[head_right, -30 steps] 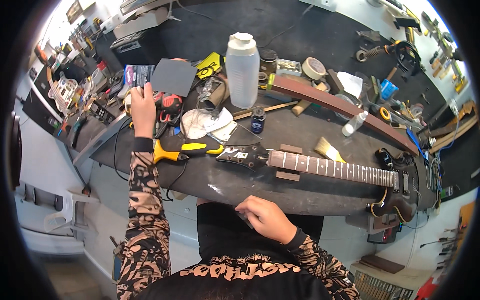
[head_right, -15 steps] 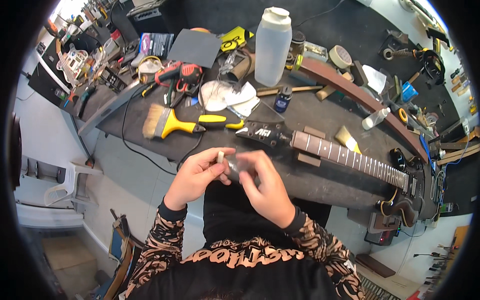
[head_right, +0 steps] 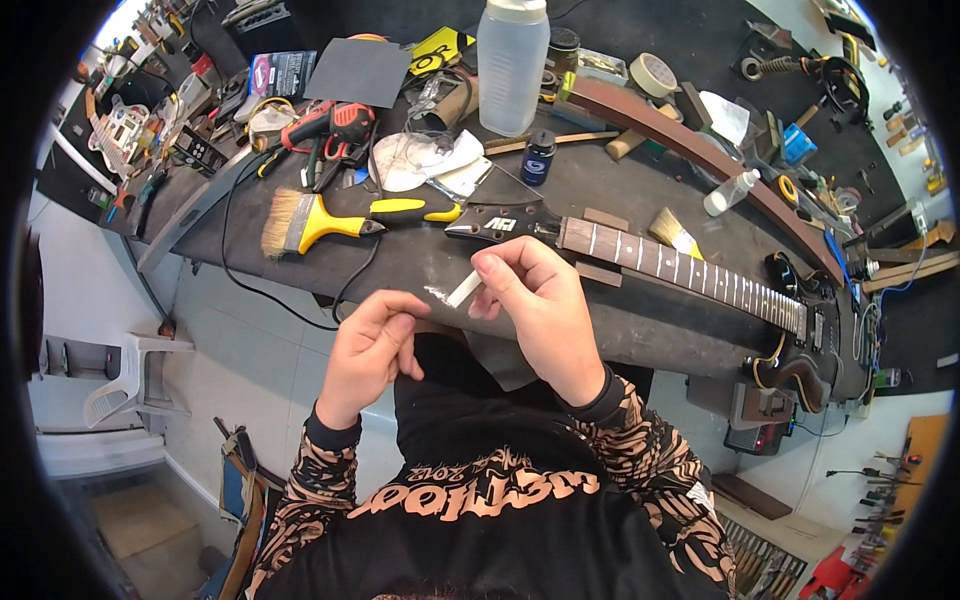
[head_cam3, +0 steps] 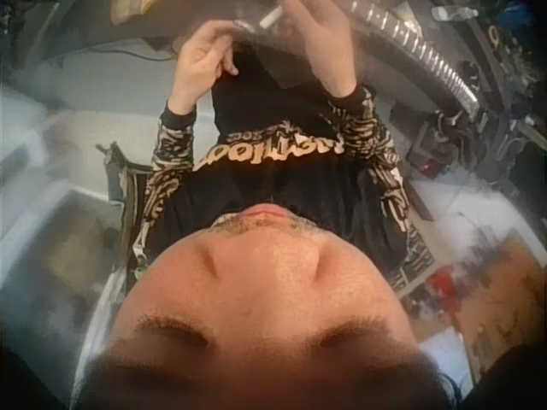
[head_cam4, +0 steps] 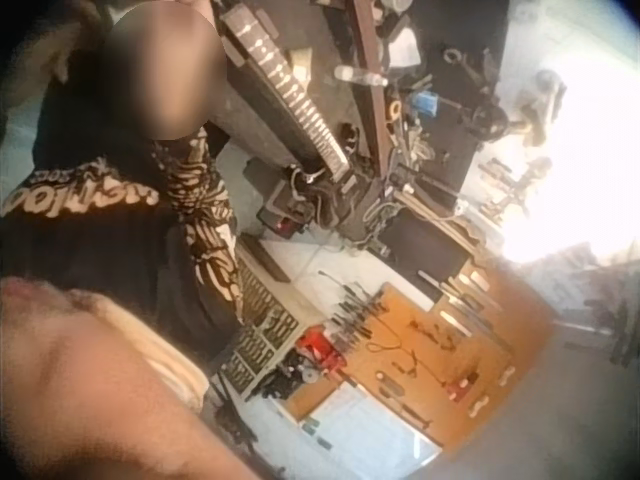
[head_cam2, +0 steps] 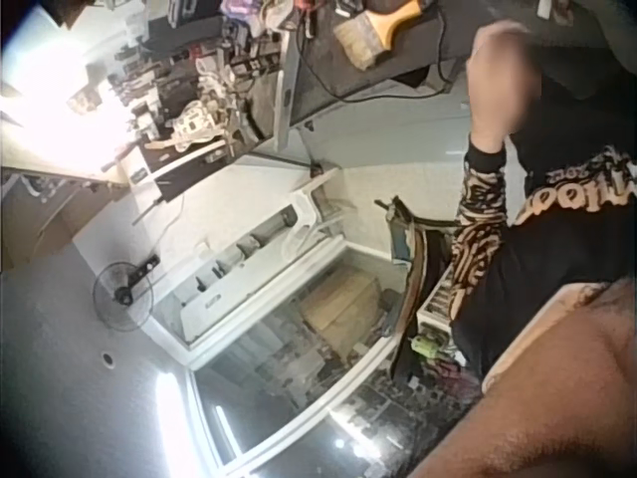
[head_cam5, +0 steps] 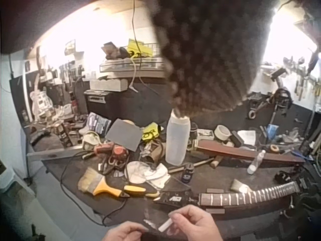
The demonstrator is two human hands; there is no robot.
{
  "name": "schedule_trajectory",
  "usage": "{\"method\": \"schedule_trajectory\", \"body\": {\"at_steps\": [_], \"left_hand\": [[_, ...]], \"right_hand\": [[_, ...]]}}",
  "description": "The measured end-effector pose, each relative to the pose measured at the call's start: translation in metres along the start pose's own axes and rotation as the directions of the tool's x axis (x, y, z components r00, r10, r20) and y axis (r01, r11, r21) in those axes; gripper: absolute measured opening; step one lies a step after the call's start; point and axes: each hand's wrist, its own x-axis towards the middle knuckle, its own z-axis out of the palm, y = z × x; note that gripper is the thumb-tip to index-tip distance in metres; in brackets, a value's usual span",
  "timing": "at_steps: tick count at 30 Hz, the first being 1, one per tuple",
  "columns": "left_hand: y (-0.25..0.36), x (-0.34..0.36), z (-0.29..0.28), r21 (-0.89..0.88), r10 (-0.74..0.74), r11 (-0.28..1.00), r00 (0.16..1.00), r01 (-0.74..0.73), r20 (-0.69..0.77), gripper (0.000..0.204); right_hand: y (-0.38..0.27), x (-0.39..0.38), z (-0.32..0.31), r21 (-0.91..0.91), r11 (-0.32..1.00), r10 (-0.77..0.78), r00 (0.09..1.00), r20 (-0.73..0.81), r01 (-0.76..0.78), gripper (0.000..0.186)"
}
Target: The person rubs a small rectangular guitar nut against a long strip of sandpaper mounted on a metal block, turning the nut over several times and checking its fit against the guitar neck until finishing by wiping the nut with a cloth.
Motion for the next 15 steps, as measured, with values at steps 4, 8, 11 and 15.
{"method": "schedule_trajectory", "body": {"at_steps": [4,8,11,15], "left_hand": [[-0.015,0.008,0.022,0.244,0.485,0.862,0.863,-0.445,-0.139,0.026],[-0.011,0.000,0.052,0.139,0.403,0.913,0.902,-0.384,-0.154,0.022],[0.001,-0.006,0.052,0.242,0.366,0.907,0.929,-0.344,-0.055,0.015],[0.009,-0.004,0.042,0.366,0.301,0.898,0.947,-0.244,-0.109,0.011]], "right_hand": [[0.001,-0.012,0.003,0.009,1.000,0.008,1.000,-0.015,-0.008,0.022],[0.005,-0.029,0.010,-0.086,0.995,-0.042,0.999,0.029,0.044,0.011],[0.001,-0.041,0.001,-0.205,0.962,-0.170,0.982,0.078,0.182,0.009],[-0.007,-0.053,-0.023,-0.116,0.947,-0.306,0.951,-0.046,0.299,0.012]]}}
